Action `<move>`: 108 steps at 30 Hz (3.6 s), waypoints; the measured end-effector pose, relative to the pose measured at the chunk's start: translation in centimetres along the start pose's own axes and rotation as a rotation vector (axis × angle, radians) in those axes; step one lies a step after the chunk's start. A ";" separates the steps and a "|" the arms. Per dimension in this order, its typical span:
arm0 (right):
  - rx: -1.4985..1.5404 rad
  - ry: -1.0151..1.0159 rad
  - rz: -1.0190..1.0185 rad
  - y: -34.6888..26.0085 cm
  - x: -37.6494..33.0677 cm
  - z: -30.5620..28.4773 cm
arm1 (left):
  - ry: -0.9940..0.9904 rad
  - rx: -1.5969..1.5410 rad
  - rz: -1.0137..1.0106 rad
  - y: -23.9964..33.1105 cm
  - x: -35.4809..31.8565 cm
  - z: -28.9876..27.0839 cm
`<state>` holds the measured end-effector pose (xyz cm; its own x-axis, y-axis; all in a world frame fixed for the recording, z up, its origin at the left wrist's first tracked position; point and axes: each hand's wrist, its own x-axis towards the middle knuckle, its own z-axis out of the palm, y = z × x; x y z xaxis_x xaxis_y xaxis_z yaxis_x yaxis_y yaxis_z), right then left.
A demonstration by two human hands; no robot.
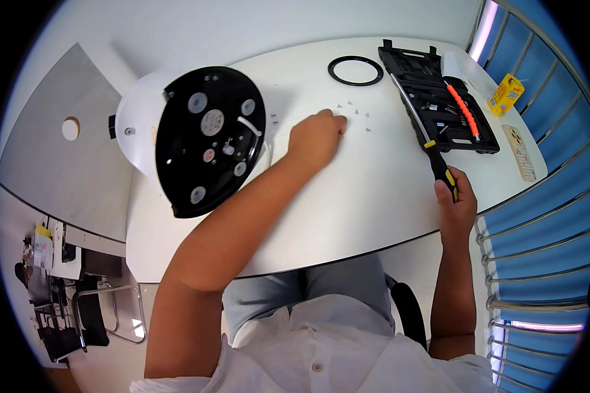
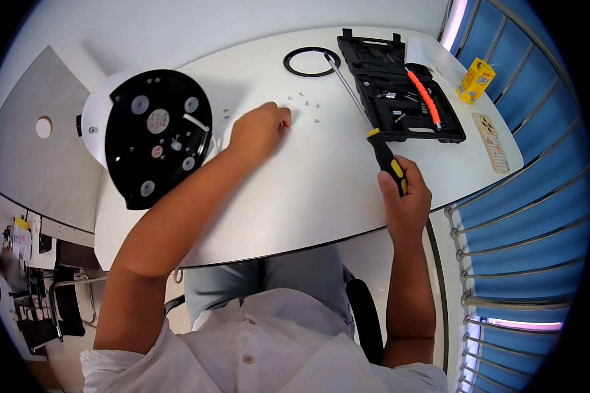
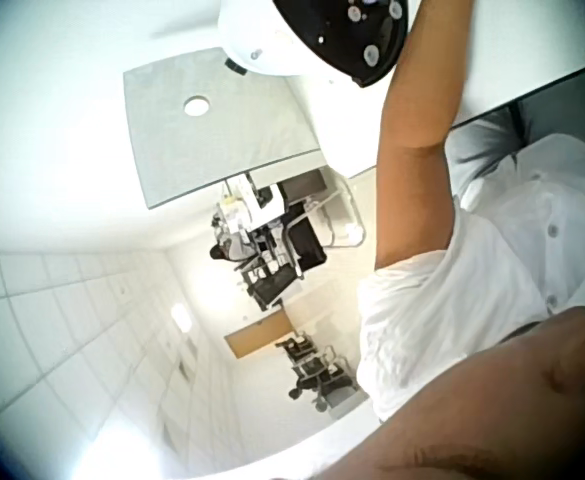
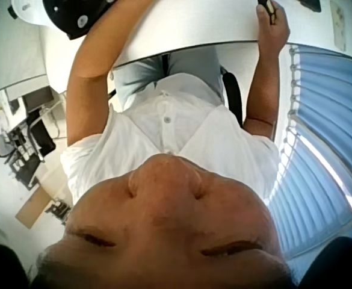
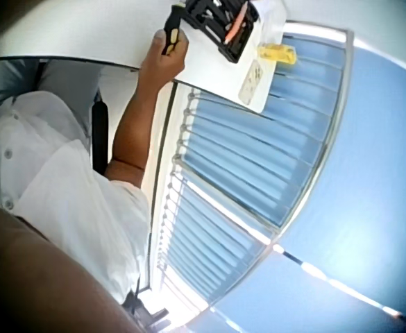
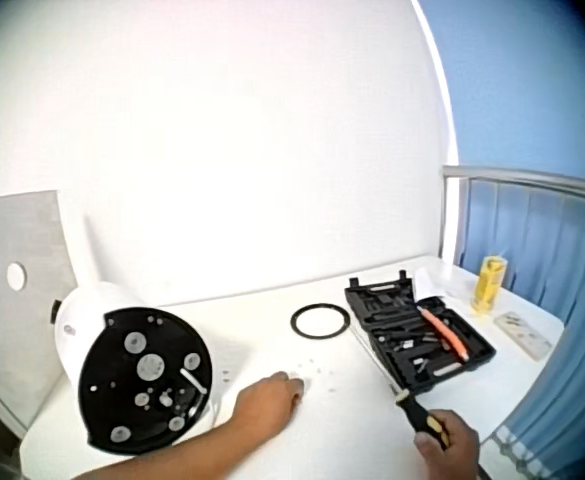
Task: The person uses a screwdriver to fasten screws into the base of a white and black appliance. They repeatedly pick up screws from the table and tighten them into the device, rotating the appliance to access different screw holes.
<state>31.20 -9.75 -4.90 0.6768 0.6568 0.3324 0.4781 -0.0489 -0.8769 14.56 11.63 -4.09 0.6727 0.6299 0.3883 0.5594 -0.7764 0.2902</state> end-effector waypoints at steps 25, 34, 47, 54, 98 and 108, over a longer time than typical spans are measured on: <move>-0.051 -0.055 -0.197 0.7 -0.8 0.1 | -0.328 0.939 -0.050 -5.1 2.1 -2.0; -0.073 -0.047 -0.218 0.8 -0.6 0.2 | -0.053 0.441 -0.030 -6.5 0.9 -4.6; 0.098 -0.383 -0.343 -1.4 -6.9 -0.7 | -0.020 -2.047 -0.291 0.6 -10.7 -8.8; 0.036 -0.417 -0.540 -3.4 -8.4 0.0 | 0.142 -2.409 -0.133 3.1 -14.1 -8.8; -0.221 -0.574 -0.592 -6.9 -11.3 8.1 | 0.098 -0.215 -0.029 -13.9 -6.1 -24.4; -0.296 -0.556 -0.703 -8.2 -12.2 10.2 | 0.206 -0.686 -0.025 -16.3 -12.0 -24.3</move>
<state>13.31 -9.67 -5.30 -0.1488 0.8694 0.4712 0.8496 0.3562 -0.3891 -14.38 16.23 7.77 0.5209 0.6833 0.5116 0.0975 -0.6430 0.7596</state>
